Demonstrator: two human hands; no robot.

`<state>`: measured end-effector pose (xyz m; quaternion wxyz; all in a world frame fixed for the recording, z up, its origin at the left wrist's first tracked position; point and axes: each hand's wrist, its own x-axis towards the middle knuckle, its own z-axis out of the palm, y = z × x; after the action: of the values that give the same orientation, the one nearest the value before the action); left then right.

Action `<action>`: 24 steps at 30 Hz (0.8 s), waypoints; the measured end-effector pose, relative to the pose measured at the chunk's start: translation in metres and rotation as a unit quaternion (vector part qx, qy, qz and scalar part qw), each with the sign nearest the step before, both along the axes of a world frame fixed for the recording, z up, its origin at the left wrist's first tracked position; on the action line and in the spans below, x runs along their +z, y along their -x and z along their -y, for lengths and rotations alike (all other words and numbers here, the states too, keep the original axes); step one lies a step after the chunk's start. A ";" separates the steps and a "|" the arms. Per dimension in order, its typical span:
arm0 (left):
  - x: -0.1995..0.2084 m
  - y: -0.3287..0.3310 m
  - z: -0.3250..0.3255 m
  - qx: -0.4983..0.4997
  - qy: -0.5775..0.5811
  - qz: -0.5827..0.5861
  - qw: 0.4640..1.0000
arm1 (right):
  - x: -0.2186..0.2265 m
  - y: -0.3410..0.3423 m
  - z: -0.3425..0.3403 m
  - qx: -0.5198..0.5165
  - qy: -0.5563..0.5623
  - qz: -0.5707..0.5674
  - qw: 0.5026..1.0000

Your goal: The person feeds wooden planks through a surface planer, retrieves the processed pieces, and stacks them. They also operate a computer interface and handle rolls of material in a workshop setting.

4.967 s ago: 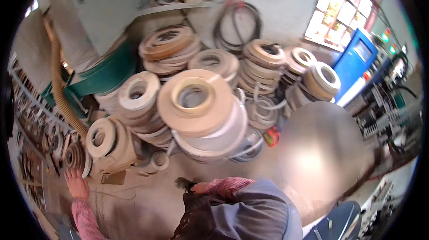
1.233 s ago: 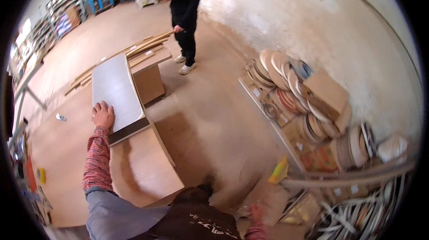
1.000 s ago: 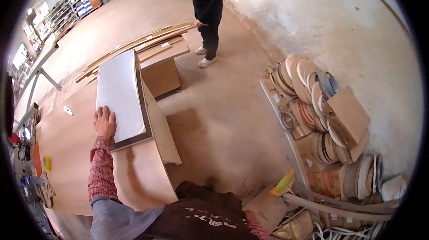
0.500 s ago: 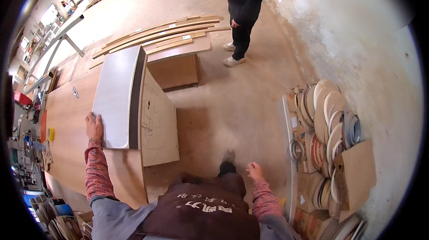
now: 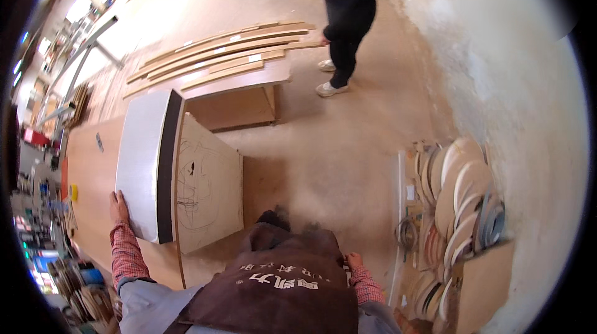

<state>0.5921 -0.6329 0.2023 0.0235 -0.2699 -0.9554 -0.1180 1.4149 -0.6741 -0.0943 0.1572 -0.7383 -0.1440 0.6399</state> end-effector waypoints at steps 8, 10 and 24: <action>0.010 -0.022 -0.003 0.048 -0.045 0.010 0.998 | -0.002 0.038 -0.160 0.122 0.032 0.048 0.991; 0.013 -0.027 -0.005 0.050 -0.054 0.010 0.997 | -0.006 0.061 -0.220 0.154 0.013 0.037 0.987; 0.017 -0.045 -0.007 0.111 -0.114 0.021 0.987 | -0.008 0.278 -0.494 0.390 -0.093 -0.014 0.916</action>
<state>0.6367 -0.6262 0.2197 0.0467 -0.1551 -0.9600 -0.2283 1.1366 -0.1801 -0.1023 -0.0349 -0.5966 -0.4775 0.6441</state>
